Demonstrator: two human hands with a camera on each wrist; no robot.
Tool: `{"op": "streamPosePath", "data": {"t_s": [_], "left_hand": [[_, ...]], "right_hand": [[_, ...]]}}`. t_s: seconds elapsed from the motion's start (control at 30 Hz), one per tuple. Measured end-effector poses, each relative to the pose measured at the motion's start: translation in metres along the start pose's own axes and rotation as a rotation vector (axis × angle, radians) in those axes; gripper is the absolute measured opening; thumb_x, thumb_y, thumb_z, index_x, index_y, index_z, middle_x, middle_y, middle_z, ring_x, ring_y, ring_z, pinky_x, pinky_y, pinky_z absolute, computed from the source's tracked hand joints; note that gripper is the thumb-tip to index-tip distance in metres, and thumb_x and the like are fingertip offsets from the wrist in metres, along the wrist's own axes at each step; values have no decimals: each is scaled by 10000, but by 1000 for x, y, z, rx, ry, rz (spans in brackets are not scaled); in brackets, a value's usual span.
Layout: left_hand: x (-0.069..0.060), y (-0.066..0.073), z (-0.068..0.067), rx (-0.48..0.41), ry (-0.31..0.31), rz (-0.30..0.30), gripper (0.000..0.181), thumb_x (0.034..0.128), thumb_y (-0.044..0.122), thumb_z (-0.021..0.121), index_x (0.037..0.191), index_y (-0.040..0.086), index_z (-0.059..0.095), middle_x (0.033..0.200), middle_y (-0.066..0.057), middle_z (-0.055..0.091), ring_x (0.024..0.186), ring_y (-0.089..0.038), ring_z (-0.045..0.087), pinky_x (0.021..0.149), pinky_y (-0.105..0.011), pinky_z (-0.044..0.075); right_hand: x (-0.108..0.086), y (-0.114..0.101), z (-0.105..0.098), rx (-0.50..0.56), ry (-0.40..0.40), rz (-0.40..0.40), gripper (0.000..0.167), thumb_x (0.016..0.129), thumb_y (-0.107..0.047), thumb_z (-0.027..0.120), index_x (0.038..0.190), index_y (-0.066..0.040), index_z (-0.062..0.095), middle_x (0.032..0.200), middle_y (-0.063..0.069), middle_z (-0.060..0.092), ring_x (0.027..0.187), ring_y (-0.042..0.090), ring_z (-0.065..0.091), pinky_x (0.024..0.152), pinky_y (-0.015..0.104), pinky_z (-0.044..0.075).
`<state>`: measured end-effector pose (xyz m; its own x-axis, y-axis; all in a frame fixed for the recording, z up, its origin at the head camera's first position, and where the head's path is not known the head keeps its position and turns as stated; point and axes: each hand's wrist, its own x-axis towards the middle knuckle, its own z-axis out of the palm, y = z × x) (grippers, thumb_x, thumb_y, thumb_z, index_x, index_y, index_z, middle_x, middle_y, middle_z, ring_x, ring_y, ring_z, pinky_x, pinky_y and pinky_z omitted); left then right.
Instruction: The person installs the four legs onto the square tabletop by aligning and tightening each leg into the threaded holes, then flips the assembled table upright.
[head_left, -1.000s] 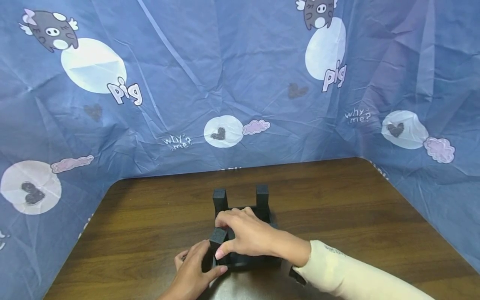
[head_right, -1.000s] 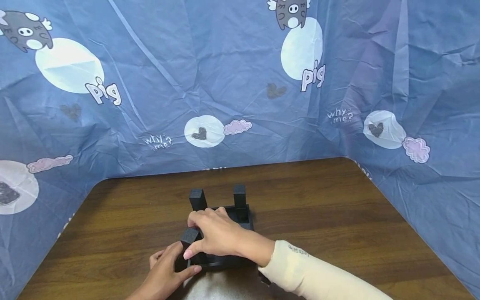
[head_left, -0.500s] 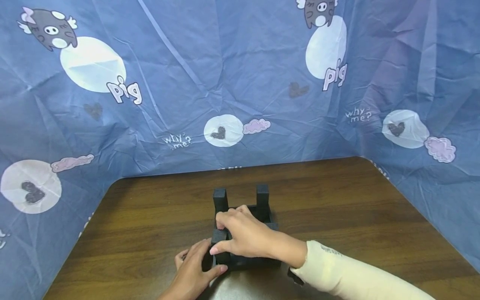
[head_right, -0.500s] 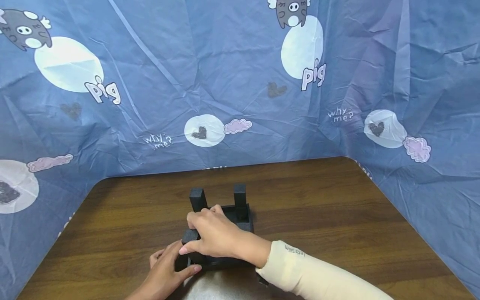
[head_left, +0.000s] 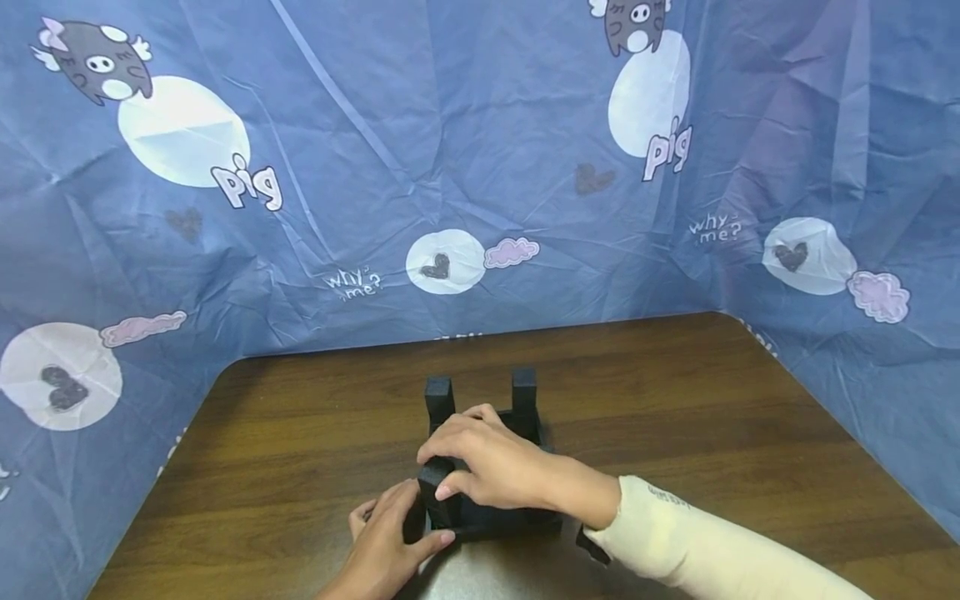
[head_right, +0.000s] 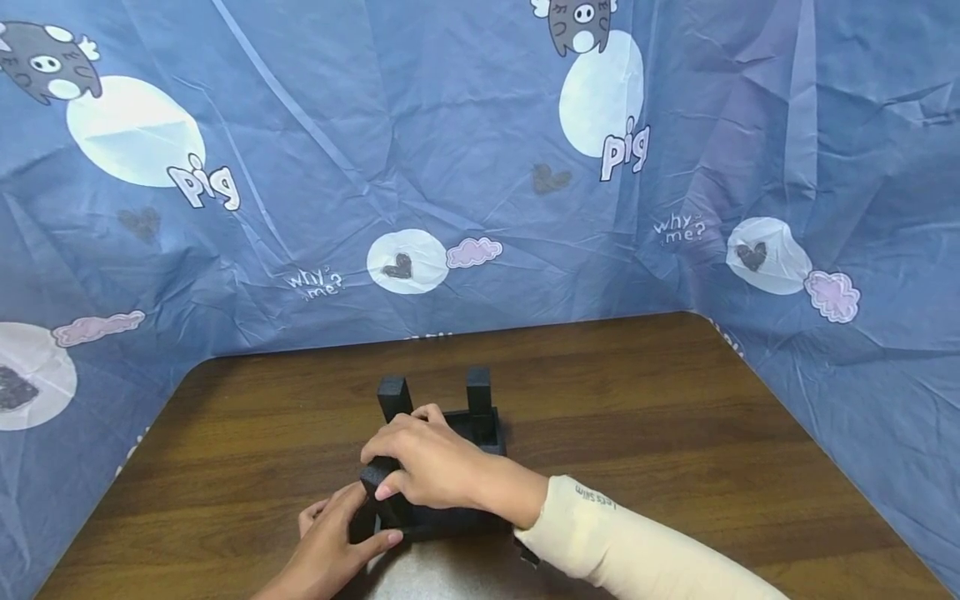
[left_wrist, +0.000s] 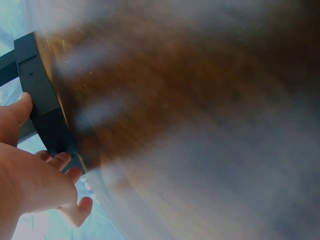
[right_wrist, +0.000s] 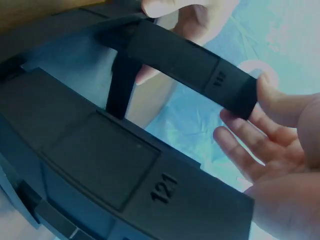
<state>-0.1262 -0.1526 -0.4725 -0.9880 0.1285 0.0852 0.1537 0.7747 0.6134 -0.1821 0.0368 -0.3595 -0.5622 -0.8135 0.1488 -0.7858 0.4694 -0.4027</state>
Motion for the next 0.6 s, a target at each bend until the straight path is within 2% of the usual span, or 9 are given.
{"op": "streamPosePath", "data": {"t_s": [0.13,0.27,0.37,0.5,0.6], "left_hand": [[-1,1,0,-9,-25,-17,730,763,478,772,1312,57,539,1344,-156,548,1269,-352,450,969,-595,150],[-2,0,0,-13,-31,-22,728,769,480,765,1323,67,535,1351,-167,538,1274,-362,443,974,-594,143],[-2,0,0,-10,-30,-22,731,769,489,762,1317,59,538,1350,-178,536,1272,-369,444,971,-595,151],[-2,0,-1,-10,-18,-11,713,768,481,766,1322,94,540,1348,-143,546,1271,-352,450,965,-587,158],[-1,0,-1,-14,-17,-10,709,766,481,768,1330,119,537,1347,-126,550,1270,-340,453,962,-580,156]], "right_hand": [[2,0,5,-10,41,24,280,828,-368,729,1021,-183,647,963,-132,611,954,42,526,953,355,329],[3,1,11,-17,71,56,330,811,-470,712,925,-189,580,851,-137,537,816,49,473,873,329,345],[2,2,11,-5,56,62,408,808,-484,706,1065,-179,618,990,-135,591,927,48,516,924,356,342],[0,2,3,35,-4,31,532,838,-349,717,1325,-193,570,1279,-115,578,1195,58,485,1018,408,287],[-1,2,-2,49,-30,5,487,856,-222,717,1324,-207,586,1300,-148,575,1257,31,448,1050,413,263]]}}
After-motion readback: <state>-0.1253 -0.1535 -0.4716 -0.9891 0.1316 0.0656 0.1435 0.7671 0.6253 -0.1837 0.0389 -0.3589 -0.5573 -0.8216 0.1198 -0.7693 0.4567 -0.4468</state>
